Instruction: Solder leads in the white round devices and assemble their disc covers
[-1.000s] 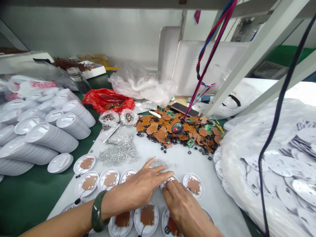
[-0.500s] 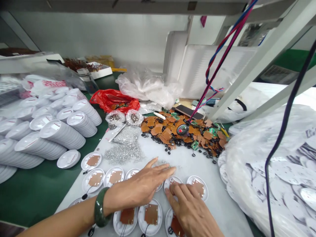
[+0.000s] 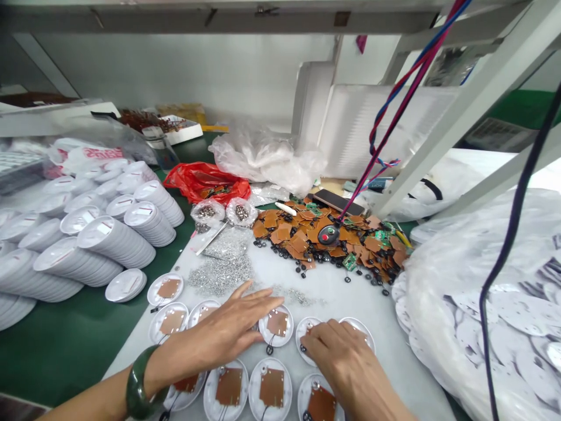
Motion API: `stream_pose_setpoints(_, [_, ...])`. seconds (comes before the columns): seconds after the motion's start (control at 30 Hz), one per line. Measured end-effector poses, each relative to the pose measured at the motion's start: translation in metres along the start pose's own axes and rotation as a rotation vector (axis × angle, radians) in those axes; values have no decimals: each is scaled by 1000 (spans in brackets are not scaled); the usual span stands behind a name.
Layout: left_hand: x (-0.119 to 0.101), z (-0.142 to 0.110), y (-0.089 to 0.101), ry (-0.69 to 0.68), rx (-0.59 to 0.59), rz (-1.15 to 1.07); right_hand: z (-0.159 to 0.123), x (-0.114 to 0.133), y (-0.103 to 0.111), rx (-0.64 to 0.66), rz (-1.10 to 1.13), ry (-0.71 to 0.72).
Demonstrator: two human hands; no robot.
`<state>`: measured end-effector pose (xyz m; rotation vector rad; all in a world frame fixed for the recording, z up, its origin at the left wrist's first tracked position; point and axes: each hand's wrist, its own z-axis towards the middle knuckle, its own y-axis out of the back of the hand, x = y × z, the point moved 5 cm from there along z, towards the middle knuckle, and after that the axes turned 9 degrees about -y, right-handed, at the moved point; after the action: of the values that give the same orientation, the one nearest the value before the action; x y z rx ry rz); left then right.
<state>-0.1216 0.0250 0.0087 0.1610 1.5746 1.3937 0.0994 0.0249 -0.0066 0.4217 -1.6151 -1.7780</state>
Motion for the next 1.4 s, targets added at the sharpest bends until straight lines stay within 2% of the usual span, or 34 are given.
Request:
stream_pose_setpoints(0.1, [4, 3, -7, -5, -24, -14, -3, 5, -9, -11, -68, 21])
stream_pose_setpoints(0.23, [6, 1, -10, -2, -67, -30, -12, 24, -8, -79, -167, 146])
stream_pose_setpoints(0.37, [2, 0, -9, -9, -93, -19, -12, 34, -2, -124, -221, 122])
stream_pose_setpoints(0.43, [0, 0, -9, -4, -95, -14, -6, 34, 4, -132, -184, 110])
stream_pose_setpoints(0.6, [-1, 3, -4, 7, -78, -14, 22, 41, 19, -40, -54, 123])
stream_pose_setpoints(0.67, [-1, 5, -1, 3, -59, -3, 34, 52, 18, 2, -7, 188])
stream_pose_setpoints(0.77, [-3, 6, 2, -6, -47, 7, 45, 61, 9, -2, 77, 258])
stream_pose_setpoints(0.87, [-2, 6, 2, -15, -53, 6, 49, 57, -2, -71, 141, 260])
stream_pose_setpoints(1.0, [0, 4, -2, -26, -69, 14, 48, 51, -11, -95, 152, 283])
stream_pose_setpoints(1.1, [-1, 5, -1, -23, -57, 16, 48, 51, -11, -143, 194, 282])
stream_pose_setpoints(1.2, [-3, 7, 0, -19, -38, 24, 50, 48, -10, -200, 241, 218])
stream_pose_setpoints(1.4, [-7, 10, 1, -33, -35, 80, 50, 50, -9, -235, 196, 157])
